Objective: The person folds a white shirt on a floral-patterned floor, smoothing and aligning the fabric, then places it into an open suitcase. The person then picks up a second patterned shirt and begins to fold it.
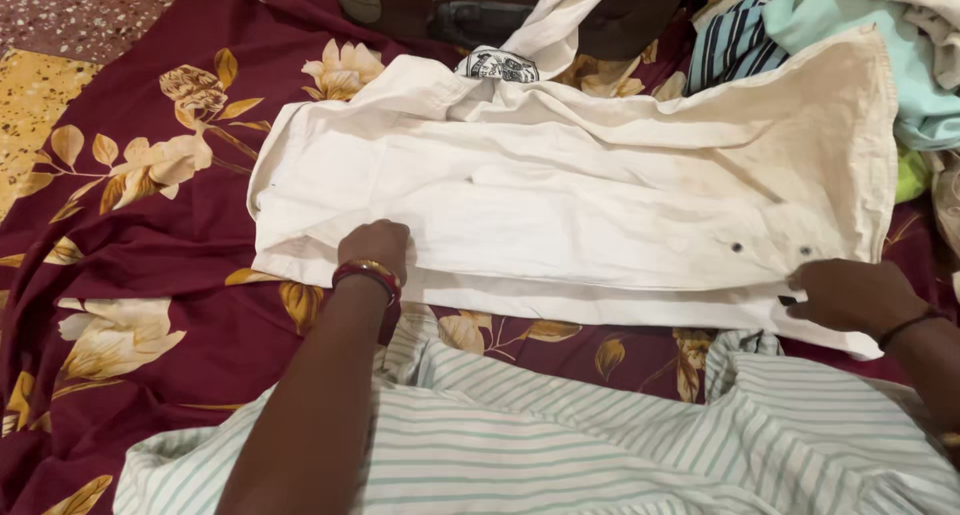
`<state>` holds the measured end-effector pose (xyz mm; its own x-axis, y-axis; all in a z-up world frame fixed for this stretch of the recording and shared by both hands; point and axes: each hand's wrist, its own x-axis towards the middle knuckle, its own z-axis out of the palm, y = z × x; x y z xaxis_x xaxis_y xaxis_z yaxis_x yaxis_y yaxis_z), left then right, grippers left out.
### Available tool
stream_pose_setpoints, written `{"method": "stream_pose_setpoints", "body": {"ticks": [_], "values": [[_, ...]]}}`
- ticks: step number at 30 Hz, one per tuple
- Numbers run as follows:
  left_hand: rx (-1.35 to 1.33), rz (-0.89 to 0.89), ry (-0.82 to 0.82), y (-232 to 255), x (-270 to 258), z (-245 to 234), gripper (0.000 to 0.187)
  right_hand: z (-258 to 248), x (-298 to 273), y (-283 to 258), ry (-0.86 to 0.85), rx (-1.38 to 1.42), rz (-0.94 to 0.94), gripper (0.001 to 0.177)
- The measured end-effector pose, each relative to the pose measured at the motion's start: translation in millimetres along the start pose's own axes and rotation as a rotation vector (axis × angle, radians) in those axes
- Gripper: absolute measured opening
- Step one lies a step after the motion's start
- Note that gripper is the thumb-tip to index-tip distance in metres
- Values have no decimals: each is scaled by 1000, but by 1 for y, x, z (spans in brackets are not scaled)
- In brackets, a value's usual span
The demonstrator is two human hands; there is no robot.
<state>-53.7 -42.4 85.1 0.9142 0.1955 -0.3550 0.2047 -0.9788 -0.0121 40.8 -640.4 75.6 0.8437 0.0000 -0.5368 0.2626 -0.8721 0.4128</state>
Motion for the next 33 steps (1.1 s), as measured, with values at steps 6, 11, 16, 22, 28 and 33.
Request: {"method": "stream_pose_setpoints", "body": {"ticks": [6, 11, 16, 22, 28, 33], "values": [[0, -59, -126, 3, 4, 15, 25, -5, -10, -10, -138, -26, -106, 44], [-42, -78, -128, -6, 13, 29, 25, -13, -23, -23, -163, -22, -103, 40], [-24, -63, -235, -1, 13, 29, 31, -14, -26, -43, -182, -25, -145, 38], [-126, 166, 120, 20, 30, 17, 23, -33, -25, -54, 134, 280, -125, 41], [-239, 538, 411, 129, 26, 48, 47, -34, -4, -148, 618, 535, -506, 58], [-185, 249, 178, 143, 4, 61, 87, -39, -5, -243, 610, 514, -560, 75]]}}
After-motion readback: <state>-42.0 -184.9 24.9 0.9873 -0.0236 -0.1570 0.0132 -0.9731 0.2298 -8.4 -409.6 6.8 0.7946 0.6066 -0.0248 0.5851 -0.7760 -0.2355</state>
